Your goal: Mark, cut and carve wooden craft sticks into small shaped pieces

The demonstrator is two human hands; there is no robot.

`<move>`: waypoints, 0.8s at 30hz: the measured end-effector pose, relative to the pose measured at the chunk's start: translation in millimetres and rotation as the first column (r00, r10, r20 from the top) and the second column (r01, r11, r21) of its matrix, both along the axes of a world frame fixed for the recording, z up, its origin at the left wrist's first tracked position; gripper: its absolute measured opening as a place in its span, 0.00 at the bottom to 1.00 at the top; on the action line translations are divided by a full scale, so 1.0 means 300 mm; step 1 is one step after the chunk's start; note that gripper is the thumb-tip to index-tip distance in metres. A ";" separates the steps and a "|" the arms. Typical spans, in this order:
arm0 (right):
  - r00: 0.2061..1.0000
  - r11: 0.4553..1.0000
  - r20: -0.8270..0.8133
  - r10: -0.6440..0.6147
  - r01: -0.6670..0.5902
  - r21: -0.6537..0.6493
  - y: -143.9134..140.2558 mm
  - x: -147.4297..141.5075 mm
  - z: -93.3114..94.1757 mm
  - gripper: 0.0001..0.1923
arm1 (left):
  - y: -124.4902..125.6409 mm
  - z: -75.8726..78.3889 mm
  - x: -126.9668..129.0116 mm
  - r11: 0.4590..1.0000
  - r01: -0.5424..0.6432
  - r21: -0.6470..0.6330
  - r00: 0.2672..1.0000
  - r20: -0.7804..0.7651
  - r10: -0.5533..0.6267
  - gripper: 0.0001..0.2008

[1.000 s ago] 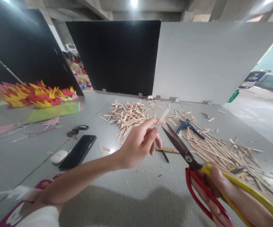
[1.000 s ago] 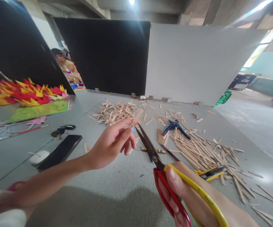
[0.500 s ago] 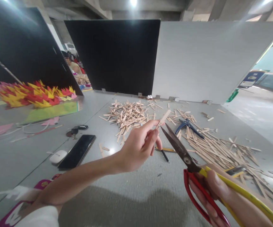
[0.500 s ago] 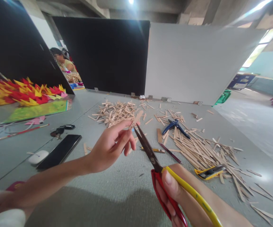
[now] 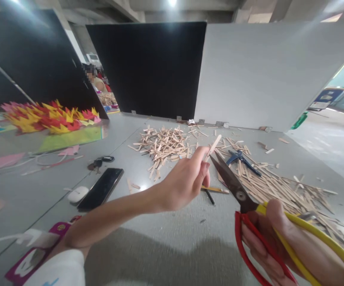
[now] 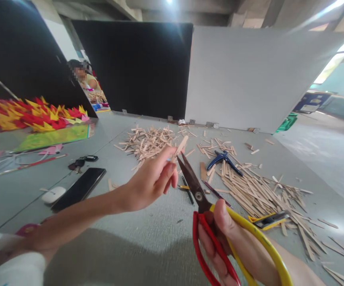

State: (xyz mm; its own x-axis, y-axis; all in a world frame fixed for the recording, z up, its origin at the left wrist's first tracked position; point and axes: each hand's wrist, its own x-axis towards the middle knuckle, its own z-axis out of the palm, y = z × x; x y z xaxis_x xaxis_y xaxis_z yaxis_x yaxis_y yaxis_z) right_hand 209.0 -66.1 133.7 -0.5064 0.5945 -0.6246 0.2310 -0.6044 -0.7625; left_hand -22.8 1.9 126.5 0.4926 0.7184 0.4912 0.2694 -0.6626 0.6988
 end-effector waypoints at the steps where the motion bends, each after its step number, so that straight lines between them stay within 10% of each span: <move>1: 1.000 1.000 0.013 -0.006 0.006 -0.018 0.004 -0.001 0.015 0.50 | 0.002 -0.005 -0.001 1.000 0.009 -0.009 1.000 0.005 -0.009 0.13; 6: 0.997 0.997 0.014 0.076 -0.076 -0.022 0.019 0.027 0.022 0.51 | 0.007 -0.019 -0.011 0.999 0.032 -0.037 0.999 -0.020 -0.033 0.13; 14: 0.995 0.925 -0.065 0.069 -0.040 0.377 -0.019 0.026 -0.057 0.43 | -0.014 0.000 -0.024 0.992 -0.025 -0.124 0.999 -0.024 0.022 0.13; 24: 0.999 0.923 -0.022 0.029 -0.018 0.385 -0.033 0.048 -0.116 0.40 | -0.028 -0.007 -0.042 0.999 0.001 -0.043 0.999 -0.035 -0.002 0.12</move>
State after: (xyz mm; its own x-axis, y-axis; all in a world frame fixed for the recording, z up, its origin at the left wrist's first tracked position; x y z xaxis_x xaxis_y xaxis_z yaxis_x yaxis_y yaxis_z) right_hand 223.4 -76.0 98.9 -0.5364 0.7739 -0.3366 0.2177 -0.2585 -0.9412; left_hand -35.5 -6.5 124.5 0.5099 0.7377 0.4425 0.2929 -0.6326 0.7170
